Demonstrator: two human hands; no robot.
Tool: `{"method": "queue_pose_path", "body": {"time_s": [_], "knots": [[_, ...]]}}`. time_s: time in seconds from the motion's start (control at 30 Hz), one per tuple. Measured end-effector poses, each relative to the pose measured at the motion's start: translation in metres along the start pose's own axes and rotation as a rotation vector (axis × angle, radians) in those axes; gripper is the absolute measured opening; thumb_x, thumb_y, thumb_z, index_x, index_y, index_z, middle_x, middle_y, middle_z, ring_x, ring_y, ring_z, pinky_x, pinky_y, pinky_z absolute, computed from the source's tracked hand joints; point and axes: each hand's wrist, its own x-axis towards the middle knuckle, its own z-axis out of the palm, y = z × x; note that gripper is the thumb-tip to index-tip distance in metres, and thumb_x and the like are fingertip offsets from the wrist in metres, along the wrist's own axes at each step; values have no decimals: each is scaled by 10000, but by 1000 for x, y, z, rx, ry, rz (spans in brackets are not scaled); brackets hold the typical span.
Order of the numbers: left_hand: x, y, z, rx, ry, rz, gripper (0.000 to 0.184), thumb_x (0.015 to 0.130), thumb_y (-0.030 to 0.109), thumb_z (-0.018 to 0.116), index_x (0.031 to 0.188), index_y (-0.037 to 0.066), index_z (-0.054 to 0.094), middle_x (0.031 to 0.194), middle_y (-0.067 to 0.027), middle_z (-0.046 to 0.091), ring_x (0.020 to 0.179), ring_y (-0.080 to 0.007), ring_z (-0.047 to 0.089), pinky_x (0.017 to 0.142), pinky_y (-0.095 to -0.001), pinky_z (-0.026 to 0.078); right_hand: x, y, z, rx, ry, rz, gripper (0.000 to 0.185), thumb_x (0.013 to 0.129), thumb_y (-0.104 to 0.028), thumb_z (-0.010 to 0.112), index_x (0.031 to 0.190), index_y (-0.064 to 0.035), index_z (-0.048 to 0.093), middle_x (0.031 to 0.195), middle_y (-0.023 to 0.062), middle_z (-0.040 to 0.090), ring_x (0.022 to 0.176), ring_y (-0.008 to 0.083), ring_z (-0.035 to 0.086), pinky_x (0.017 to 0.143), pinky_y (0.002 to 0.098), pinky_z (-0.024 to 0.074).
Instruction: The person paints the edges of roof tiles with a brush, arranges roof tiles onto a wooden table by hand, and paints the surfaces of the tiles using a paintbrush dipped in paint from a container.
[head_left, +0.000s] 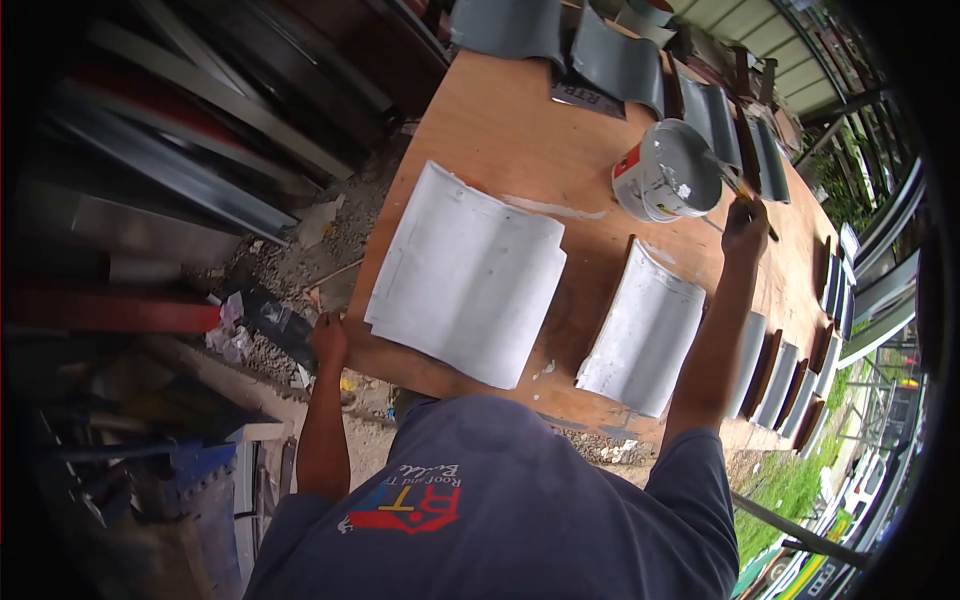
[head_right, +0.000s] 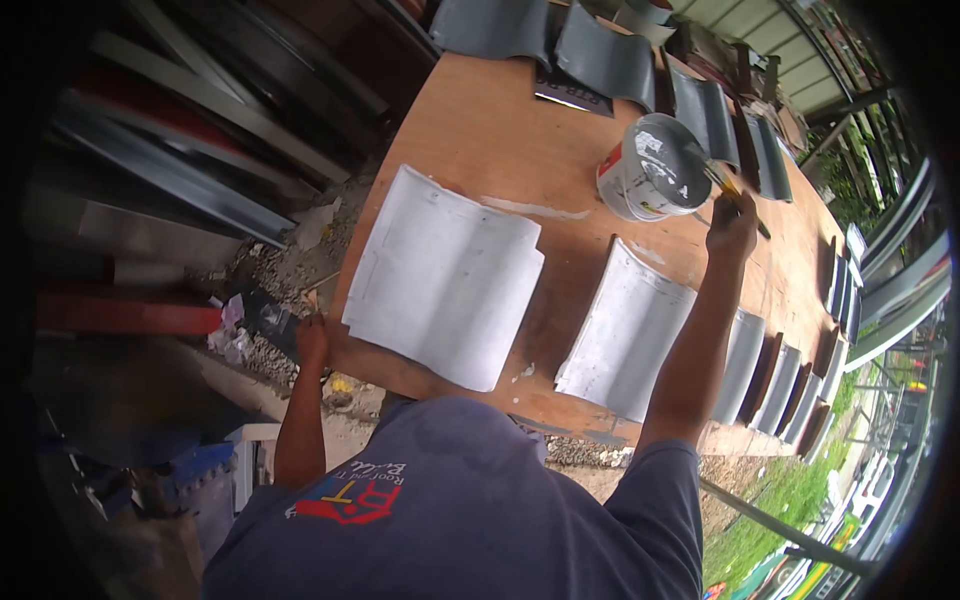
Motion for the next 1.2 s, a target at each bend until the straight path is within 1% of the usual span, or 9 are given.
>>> {"method": "queue_pose_path", "body": {"time_s": [0.03, 0.07, 0.1, 0.33, 0.53, 0.67, 0.9, 1.07, 1.2], "knots": [[1, 3, 2, 9, 12, 19, 392, 957, 332, 519, 1100, 19, 706, 1093, -278, 687, 1044, -489, 632, 907, -522, 482, -9, -5, 0, 124, -4, 62, 250, 947, -217, 703, 1026, 19, 674, 897, 118, 691, 768, 191, 670, 712, 266, 586], [3, 6, 4, 6, 15, -2, 392, 957, 332, 519, 1100, 19, 706, 1093, -278, 687, 1044, -489, 632, 907, -522, 482, -12, -10, 3, 867, 54, 718, 218, 947, -215, 695, 988, -3, 665, 855, 86, 672, 714, 186, 641, 692, 277, 572], [1, 16, 2, 20, 6, 27, 398, 956, 340, 516, 1099, 21, 707, 1095, -278, 686, 1039, -493, 632, 904, -525, 482, -31, -26, 12, 862, 61, 727, 194, 970, -202, 651, 999, -11, 663, 856, 82, 675, 728, 187, 647, 703, 279, 565], [-1, 29, -2, 46, -40, 26, 425, 948, 360, 516, 1090, 11, 713, 1111, -287, 679, 1052, -486, 635, 919, -523, 481, -203, -132, 142, 369, -357, 421, 251, 921, -141, 721, 1037, 72, 661, 812, 148, 699, 603, 171, 680, 573, 299, 599], [-2, 36, -6, -12, -103, -128, 448, 921, 370, 552, 1140, 15, 716, 1140, -279, 687, 1099, -472, 636, 974, -499, 478, -260, -110, 254, 214, -657, 106, 189, 910, -135, 704, 894, 52, 682, 748, 102, 695, 577, 163, 647, 562, 314, 535], [2, 22, 3, -67, -100, -109, 456, 919, 367, 555, 1163, 17, 714, 1143, -280, 691, 1106, -462, 641, 975, -496, 482, -269, -99, 261, -38, -722, 85, 162, 869, -117, 704, 803, 24, 660, 636, 97, 651, 545, 171, 624, 542, 341, 507], [0, 39, -8, -61, -171, -165, 447, 925, 344, 534, 1169, 16, 713, 1142, -289, 690, 1095, -457, 652, 970, -508, 489, -251, -124, 240, -546, -676, -441, 149, 806, -54, 639, 687, 1, 568, 589, 198, 580, 528, 371, 615, 528, 439, 479], [0, 45, -14, -54, -251, -178, 463, 934, 351, 521, 1199, 18, 704, 1153, -290, 686, 1107, -462, 645, 983, -504, 486, -275, -103, 279, -348, -682, -358, 129, 809, -71, 671, 724, 7, 612, 625, 161, 625, 557, 322, 648, 559, 420, 507], [4, 22, -1, -72, -218, -134, 486, 935, 368, 525, 1206, 2, 694, 1180, -294, 676, 1131, -461, 634, 999, -503, 476, -278, -121, 287, 99, -655, 205, 175, 851, -150, 704, 821, 21, 680, 696, 105, 673, 624, 194, 662, 611, 368, 531]]}}
